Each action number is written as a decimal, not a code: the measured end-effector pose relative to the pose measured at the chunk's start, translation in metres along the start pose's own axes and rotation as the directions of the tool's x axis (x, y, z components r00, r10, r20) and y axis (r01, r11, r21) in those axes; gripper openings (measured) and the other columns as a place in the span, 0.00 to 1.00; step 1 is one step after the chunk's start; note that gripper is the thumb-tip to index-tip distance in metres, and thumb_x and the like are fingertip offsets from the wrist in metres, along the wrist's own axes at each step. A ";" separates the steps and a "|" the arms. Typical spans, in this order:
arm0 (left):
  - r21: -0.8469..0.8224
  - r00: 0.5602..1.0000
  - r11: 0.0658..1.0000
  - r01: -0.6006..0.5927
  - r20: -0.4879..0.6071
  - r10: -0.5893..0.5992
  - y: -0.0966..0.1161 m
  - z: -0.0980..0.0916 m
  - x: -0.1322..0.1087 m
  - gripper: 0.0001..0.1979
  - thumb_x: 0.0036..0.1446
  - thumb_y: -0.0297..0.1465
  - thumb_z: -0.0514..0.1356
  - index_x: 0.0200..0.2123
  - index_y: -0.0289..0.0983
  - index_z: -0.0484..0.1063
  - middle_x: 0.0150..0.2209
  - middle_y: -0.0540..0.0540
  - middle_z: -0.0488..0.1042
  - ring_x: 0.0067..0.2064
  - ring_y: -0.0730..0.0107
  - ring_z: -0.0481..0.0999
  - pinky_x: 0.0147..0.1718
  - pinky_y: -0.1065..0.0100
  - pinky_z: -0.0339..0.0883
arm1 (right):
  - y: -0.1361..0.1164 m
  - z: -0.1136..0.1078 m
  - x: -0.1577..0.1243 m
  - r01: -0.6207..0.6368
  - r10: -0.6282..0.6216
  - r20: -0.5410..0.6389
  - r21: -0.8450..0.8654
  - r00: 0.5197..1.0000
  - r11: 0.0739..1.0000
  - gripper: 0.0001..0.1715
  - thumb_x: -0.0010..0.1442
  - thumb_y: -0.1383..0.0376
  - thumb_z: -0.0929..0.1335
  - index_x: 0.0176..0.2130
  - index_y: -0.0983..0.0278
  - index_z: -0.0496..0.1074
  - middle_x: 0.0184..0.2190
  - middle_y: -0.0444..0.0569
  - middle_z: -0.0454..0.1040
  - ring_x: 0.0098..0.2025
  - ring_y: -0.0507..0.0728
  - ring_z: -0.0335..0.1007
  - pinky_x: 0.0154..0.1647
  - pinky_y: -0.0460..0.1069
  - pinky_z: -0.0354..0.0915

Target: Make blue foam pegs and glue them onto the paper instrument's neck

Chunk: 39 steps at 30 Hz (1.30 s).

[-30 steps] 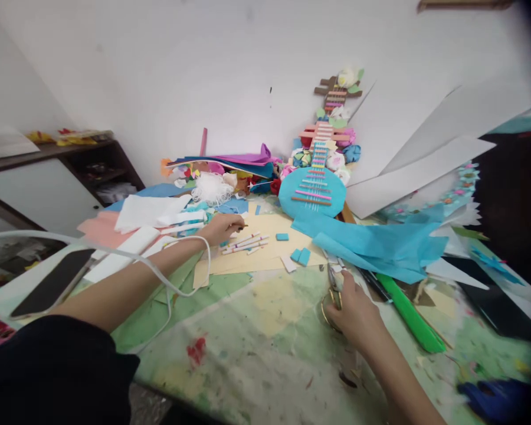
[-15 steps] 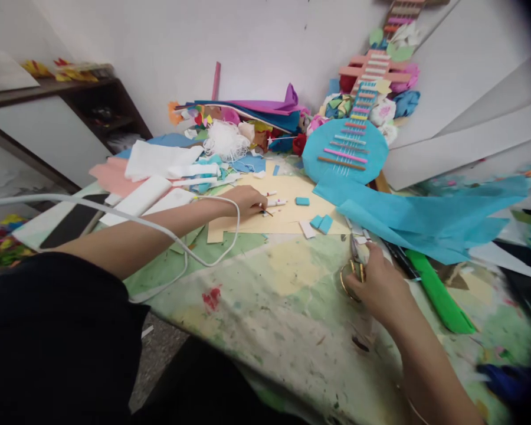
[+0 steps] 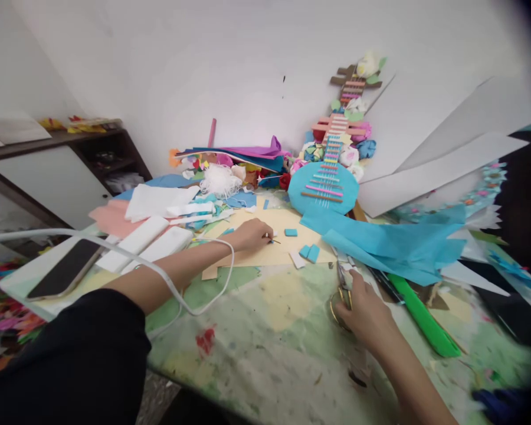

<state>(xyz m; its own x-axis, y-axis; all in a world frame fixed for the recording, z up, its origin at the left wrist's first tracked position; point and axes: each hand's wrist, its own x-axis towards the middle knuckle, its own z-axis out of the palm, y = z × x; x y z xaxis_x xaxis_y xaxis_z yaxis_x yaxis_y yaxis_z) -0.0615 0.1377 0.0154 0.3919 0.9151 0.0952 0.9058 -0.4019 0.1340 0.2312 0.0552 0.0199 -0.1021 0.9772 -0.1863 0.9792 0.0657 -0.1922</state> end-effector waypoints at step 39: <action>0.008 0.903 0.910 0.415 -0.123 -0.411 -0.069 -0.022 -0.065 0.10 0.49 0.27 0.57 0.34 0.38 0.76 0.31 0.48 0.77 0.35 0.67 0.75 0.37 0.69 0.68 | 0.001 0.004 -0.001 0.046 -0.043 -0.072 0.033 0.996 0.998 0.33 0.54 0.70 0.63 0.58 0.77 0.55 0.47 0.65 0.68 0.46 0.64 0.66 0.36 0.50 0.55</action>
<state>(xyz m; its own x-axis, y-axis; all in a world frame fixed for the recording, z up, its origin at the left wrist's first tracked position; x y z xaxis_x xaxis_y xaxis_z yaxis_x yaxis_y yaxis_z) -0.1531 0.1055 0.0220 -0.0383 0.9877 0.1518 0.9880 0.0147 0.1535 0.2313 0.0534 0.0163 -0.1316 0.9854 -0.1082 0.9672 0.1037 -0.2318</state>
